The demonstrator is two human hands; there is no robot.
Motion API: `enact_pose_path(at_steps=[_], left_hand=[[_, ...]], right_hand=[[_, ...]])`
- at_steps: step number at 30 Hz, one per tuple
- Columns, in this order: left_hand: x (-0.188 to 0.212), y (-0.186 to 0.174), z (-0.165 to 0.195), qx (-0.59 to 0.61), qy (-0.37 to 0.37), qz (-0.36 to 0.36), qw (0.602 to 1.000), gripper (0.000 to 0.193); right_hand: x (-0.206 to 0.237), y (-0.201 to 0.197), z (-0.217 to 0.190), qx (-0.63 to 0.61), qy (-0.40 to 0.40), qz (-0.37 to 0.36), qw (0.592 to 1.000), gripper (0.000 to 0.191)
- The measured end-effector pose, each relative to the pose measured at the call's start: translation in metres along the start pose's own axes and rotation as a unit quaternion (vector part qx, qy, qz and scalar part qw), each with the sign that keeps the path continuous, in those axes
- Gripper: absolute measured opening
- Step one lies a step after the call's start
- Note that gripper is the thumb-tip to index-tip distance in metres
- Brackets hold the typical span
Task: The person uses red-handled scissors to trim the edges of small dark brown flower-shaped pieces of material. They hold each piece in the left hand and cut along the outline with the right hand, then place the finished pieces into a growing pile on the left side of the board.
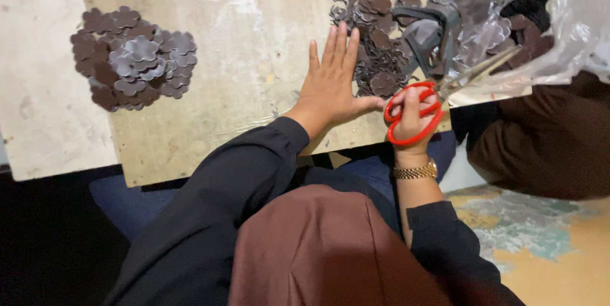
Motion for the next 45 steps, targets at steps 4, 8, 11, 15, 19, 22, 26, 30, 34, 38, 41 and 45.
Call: enact_pose_path(at_steps=[4, 8, 11, 15, 19, 22, 26, 30, 34, 38, 41, 45], left_hand=[[-0.011, -0.001, 0.006, 0.022, 0.107, 0.133, 0.985, 0.091], [-0.012, 0.000, 0.010, 0.002, 0.165, 0.085, 0.983, 0.035], [-0.011, -0.004, 0.010, 0.029, 0.190, 0.137, 0.972, 0.023], [-0.009, -0.008, 0.007, 0.136, 0.117, 0.143, 0.974, 0.012], [-0.011, -0.011, 0.004, 0.255, 0.070, 0.266, 0.927, 0.017], [-0.014, -0.013, 0.002, 0.281, 0.030, 0.244, 0.928, 0.029], [-0.014, -0.016, 0.001, 0.325, 0.025, 0.214, 0.921, 0.037], [-0.010, -0.015, 0.001, 0.381, 0.035, 0.197, 0.903, 0.034], [-0.005, -0.014, -0.001, 0.431, 0.051, 0.242, 0.868, 0.029], [-0.002, -0.020, -0.011, 0.500, -0.035, 0.269, 0.822, 0.028], [0.006, -0.034, -0.029, 0.532, -0.103, 0.246, 0.804, 0.033], [0.017, -0.062, -0.048, 0.563, -0.117, 0.252, 0.778, 0.042]], right_hand=[[0.003, 0.003, -0.003, -0.005, -0.017, 0.024, 1.000, 0.024], [0.003, 0.004, -0.007, 0.017, -0.015, 0.031, 0.999, 0.025], [0.003, 0.006, -0.008, 0.017, -0.014, 0.027, 0.999, 0.021], [0.004, 0.010, -0.010, -0.010, -0.015, 0.033, 0.999, 0.013], [0.004, 0.013, -0.013, 0.008, -0.019, 0.028, 0.999, 0.014], [0.004, 0.016, -0.017, 0.018, -0.018, 0.029, 0.999, 0.015], [0.005, 0.019, -0.019, 0.035, -0.017, 0.042, 0.998, 0.016], [0.004, 0.018, -0.017, 0.037, -0.016, 0.042, 0.998, 0.016], [0.005, 0.019, -0.015, 0.076, -0.048, 0.035, 0.995, 0.022], [0.010, 0.018, -0.009, 0.161, -0.038, 0.033, 0.986, 0.025], [0.010, 0.027, -0.010, 0.252, -0.083, 0.017, 0.964, 0.020], [0.017, 0.047, -0.016, 0.385, -0.093, 0.030, 0.918, 0.031]])
Point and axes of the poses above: each hand's wrist, its own x-axis away from the middle knuckle, its own y-axis out of the palm, z = x × y, the point moved 1 cm from there along -x, towards the middle knuckle, and after that the axes turned 10 degrees about y, right-handed, at the moved point
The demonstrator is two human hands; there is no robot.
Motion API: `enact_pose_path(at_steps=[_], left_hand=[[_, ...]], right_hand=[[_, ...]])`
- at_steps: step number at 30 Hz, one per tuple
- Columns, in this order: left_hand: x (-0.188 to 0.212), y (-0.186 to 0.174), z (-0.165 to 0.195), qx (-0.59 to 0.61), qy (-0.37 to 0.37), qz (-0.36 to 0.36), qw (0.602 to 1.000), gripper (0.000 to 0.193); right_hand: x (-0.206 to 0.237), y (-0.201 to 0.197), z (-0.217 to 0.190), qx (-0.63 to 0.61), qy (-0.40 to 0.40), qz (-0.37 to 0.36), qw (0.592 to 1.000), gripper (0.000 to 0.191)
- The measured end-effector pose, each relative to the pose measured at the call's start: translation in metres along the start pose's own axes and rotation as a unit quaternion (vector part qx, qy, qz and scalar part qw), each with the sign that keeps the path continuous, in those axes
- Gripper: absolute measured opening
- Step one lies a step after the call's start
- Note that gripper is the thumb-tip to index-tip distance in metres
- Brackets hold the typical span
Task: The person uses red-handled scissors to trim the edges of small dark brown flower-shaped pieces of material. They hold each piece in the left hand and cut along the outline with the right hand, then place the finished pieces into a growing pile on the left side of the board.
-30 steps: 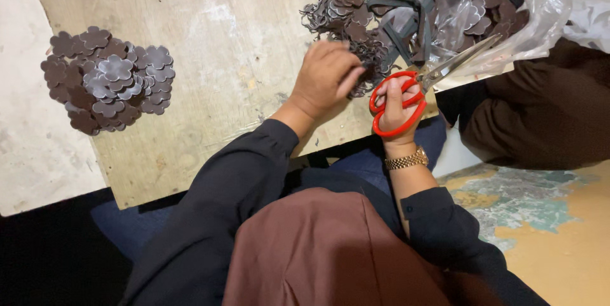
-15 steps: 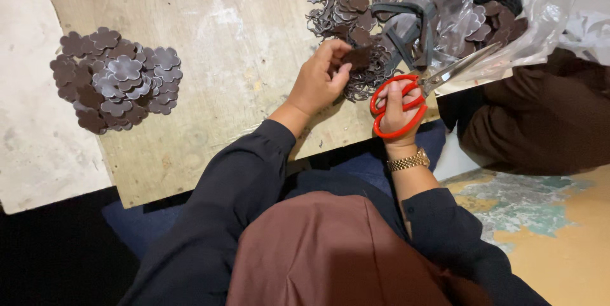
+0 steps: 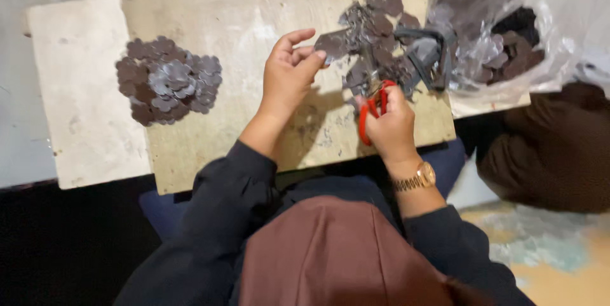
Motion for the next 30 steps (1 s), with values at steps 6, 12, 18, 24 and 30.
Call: enact_pose_path(at_steps=[6, 12, 18, 24, 30], left_hand=[[0.017, -0.007, 0.030, 0.084, 0.032, 0.002, 0.996, 0.049], [0.034, -0.006, 0.057, 0.118, -0.078, 0.050, 0.989, 0.017], [0.044, -0.004, 0.066, 0.095, -0.025, 0.049, 0.994, 0.014], [0.045, -0.003, 0.058, 0.132, 0.016, 0.048, 0.990, 0.014], [0.048, 0.004, 0.055, 0.110, 0.006, 0.063, 0.992, 0.015]], right_hand=[[-0.003, 0.001, -0.030, -0.231, 0.083, -0.129, 0.961, 0.032], [0.016, -0.022, -0.044, -0.325, 0.087, -0.283, 0.898, 0.034], [0.039, -0.022, -0.054, -0.362, 0.056, -0.384, 0.848, 0.057], [0.045, -0.013, -0.054, -0.373, 0.096, -0.417, 0.824, 0.067], [0.045, -0.010, -0.051, -0.376, 0.084, -0.393, 0.835, 0.066]])
Point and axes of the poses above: each hand's wrist, its own x-axis away from the middle knuckle, its own y-axis out of the palm, z = x × y, the point moved 1 cm from there along -x, towards the middle knuckle, and after that the axes turned 10 degrees about y, right-handed, at the moved point
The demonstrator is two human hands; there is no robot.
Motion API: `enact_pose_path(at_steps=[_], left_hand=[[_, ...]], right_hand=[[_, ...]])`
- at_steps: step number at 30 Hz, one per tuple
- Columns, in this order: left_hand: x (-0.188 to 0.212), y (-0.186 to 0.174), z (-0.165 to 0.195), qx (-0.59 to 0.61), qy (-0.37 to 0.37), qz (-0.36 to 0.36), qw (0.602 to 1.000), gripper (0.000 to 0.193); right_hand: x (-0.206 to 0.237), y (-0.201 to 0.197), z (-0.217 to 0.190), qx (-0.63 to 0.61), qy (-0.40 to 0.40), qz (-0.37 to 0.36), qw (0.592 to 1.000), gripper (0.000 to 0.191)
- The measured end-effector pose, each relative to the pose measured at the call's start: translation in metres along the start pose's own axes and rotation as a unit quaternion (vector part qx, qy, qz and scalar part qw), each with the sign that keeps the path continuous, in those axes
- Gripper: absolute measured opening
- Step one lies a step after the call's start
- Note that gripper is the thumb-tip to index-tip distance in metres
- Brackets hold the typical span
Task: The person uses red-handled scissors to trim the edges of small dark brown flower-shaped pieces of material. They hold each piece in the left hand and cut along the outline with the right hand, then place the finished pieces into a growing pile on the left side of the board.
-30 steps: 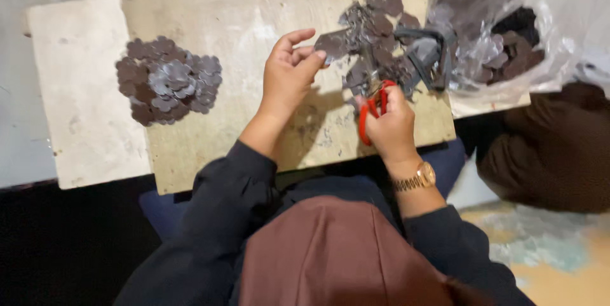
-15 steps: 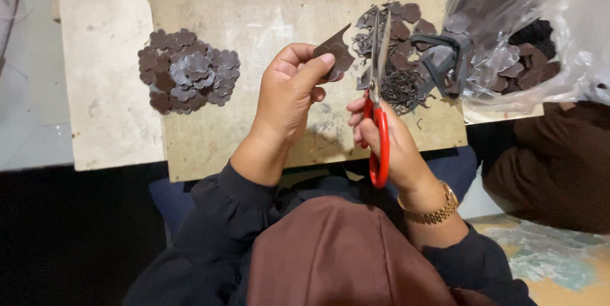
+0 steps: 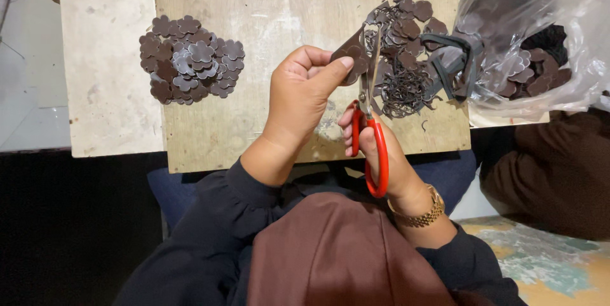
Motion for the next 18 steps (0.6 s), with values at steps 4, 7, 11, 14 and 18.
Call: enact_pose_path(at_steps=[4, 7, 11, 14, 18], left_hand=[[0.002, 0.005, -0.002, 0.016, -0.001, 0.007, 1.000, 0.017], [0.004, 0.008, -0.003, -0.003, 0.015, 0.018, 1.000, 0.018], [0.007, 0.007, -0.008, -0.002, -0.005, 0.039, 0.999, 0.018], [0.008, 0.007, -0.014, 0.044, -0.012, 0.031, 0.998, 0.019], [0.005, 0.009, -0.014, 0.062, 0.028, -0.003, 0.998, 0.022]], right_hand=[[-0.002, 0.001, 0.002, -0.013, -0.002, 0.001, 1.000, 0.066], [-0.003, 0.002, 0.003, 0.001, -0.012, 0.000, 1.000, 0.065], [-0.006, 0.004, 0.009, -0.009, -0.008, 0.016, 1.000, 0.061], [-0.008, 0.006, 0.013, -0.031, 0.005, 0.032, 0.999, 0.057], [-0.008, 0.006, 0.015, 0.006, -0.011, 0.043, 0.999, 0.057]])
Point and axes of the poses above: each hand's wrist, its own x-axis away from the middle knuckle, its own y-axis out of the palm, z = x × y, the point moved 1 cm from there along -x, towards the middle knuckle, and after that the axes turned 10 degrees about y, right-handed, at the moved point
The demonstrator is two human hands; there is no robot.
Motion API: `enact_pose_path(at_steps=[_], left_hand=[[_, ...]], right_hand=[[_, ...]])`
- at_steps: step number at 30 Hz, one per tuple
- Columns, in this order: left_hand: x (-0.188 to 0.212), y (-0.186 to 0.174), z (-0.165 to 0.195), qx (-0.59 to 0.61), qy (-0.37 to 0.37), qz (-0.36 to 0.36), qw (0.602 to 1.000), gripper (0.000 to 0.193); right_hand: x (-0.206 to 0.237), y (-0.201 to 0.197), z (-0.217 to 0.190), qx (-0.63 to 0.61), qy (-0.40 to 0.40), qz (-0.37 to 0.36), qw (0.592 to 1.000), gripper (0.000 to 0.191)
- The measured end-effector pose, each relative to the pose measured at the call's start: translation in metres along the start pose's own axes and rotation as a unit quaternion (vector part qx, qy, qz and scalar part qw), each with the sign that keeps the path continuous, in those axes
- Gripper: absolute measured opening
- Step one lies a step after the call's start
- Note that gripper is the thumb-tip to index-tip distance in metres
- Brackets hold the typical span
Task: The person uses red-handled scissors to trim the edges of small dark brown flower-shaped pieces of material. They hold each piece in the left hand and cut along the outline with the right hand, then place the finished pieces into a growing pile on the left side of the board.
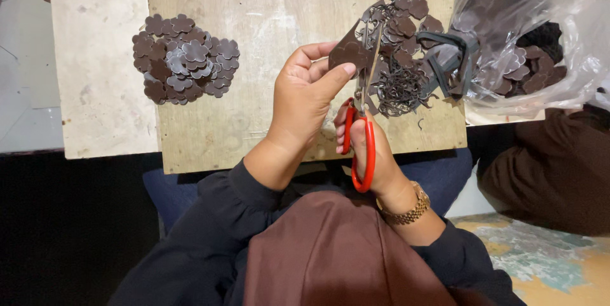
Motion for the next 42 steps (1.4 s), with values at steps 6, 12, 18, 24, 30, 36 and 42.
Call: enact_pose_path(at_steps=[6, 12, 18, 24, 30, 36, 42], left_hand=[[0.006, -0.008, 0.038, -0.344, 0.318, -0.101, 0.878, 0.022], [0.014, -0.011, 0.060, -0.492, 0.552, -0.111, 0.664, 0.028], [0.011, -0.012, 0.059, -0.496, 0.574, -0.162, 0.631, 0.025], [0.011, -0.013, 0.057, -0.481, 0.571, -0.182, 0.639, 0.025], [0.011, -0.003, 0.034, -0.221, 0.154, -0.125, 0.955, 0.016], [0.006, -0.011, 0.022, -0.092, -0.046, -0.054, 0.993, 0.022], [0.000, -0.015, 0.020, -0.096, -0.025, -0.043, 0.994, 0.032]], right_hand=[[0.003, 0.001, -0.002, -0.089, -0.063, -0.032, 0.994, 0.070], [0.009, 0.000, -0.003, -0.112, -0.063, -0.009, 0.992, 0.076], [0.011, 0.001, -0.006, -0.129, -0.075, -0.019, 0.989, 0.074], [0.013, -0.001, -0.006, -0.110, -0.083, 0.000, 0.990, 0.075], [0.012, -0.004, -0.006, -0.132, -0.059, 0.001, 0.989, 0.069], [0.011, -0.009, -0.005, -0.043, -0.049, 0.030, 0.997, 0.065], [0.005, -0.004, 0.003, -0.019, 0.008, -0.011, 1.000, 0.056]])
Point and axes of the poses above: each hand's wrist, its own x-axis away from the middle knuckle, its own y-axis out of the palm, z = x × y, the point moved 1 cm from there along -x, towards the middle knuckle, and after that the axes turned 10 degrees about y, right-handed, at the moved point
